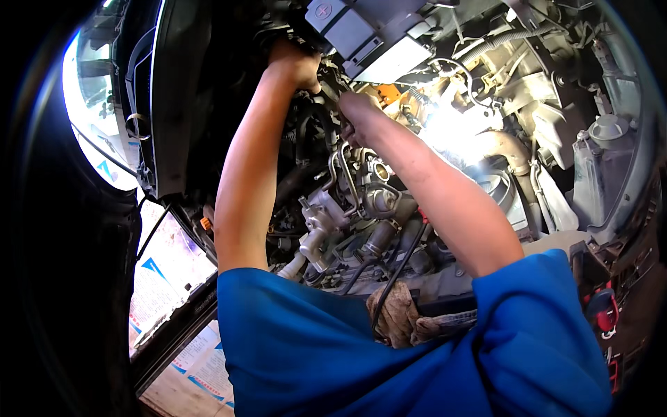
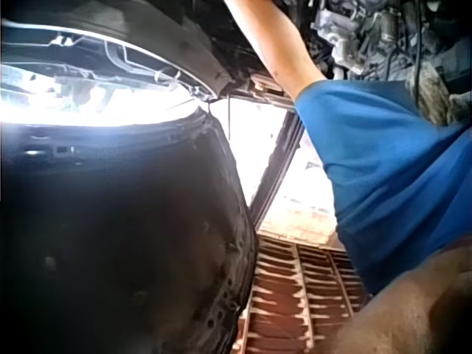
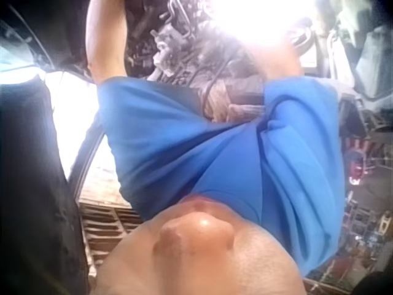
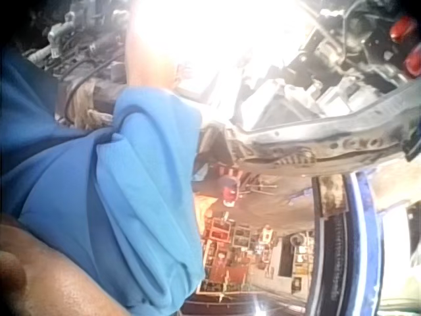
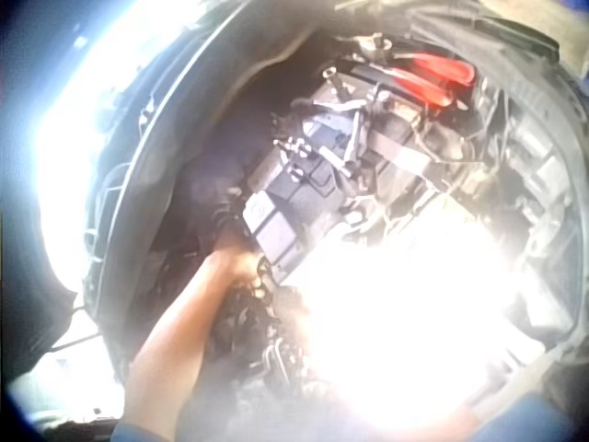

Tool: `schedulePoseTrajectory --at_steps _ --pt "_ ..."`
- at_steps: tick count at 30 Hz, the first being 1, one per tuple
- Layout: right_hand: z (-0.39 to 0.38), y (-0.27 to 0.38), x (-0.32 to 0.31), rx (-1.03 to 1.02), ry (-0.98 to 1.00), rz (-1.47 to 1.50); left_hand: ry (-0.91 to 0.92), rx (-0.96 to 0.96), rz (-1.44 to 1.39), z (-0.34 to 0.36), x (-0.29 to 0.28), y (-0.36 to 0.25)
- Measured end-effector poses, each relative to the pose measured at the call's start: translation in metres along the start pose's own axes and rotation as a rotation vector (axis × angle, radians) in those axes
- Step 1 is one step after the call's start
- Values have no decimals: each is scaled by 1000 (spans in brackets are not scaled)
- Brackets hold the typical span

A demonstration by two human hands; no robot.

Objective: The person works inside an engine compartment, manipulating components by hand and using a wrench to reach and turn parts.

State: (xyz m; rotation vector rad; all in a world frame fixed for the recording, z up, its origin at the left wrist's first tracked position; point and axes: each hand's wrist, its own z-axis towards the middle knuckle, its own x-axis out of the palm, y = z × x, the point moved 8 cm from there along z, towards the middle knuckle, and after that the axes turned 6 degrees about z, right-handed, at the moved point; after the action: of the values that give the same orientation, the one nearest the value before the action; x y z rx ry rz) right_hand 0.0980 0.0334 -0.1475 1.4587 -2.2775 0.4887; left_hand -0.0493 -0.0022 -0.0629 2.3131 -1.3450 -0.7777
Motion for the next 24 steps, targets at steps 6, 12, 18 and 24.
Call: schedulePoseTrajectory --at_steps 6,12,18,24 --pt "-21 2 8 -3 16 96 -131 80 83 4 -4 -8" --pt "-22 6 18 82 -19 100 -81 24 59 11 2 -7" --pt "-19 6 4 -151 -145 -104 -39 -43 22 -5 -9 -5" --pt "-20 10 7 -49 1 -87 -79 33 -3 5 -3 -1"
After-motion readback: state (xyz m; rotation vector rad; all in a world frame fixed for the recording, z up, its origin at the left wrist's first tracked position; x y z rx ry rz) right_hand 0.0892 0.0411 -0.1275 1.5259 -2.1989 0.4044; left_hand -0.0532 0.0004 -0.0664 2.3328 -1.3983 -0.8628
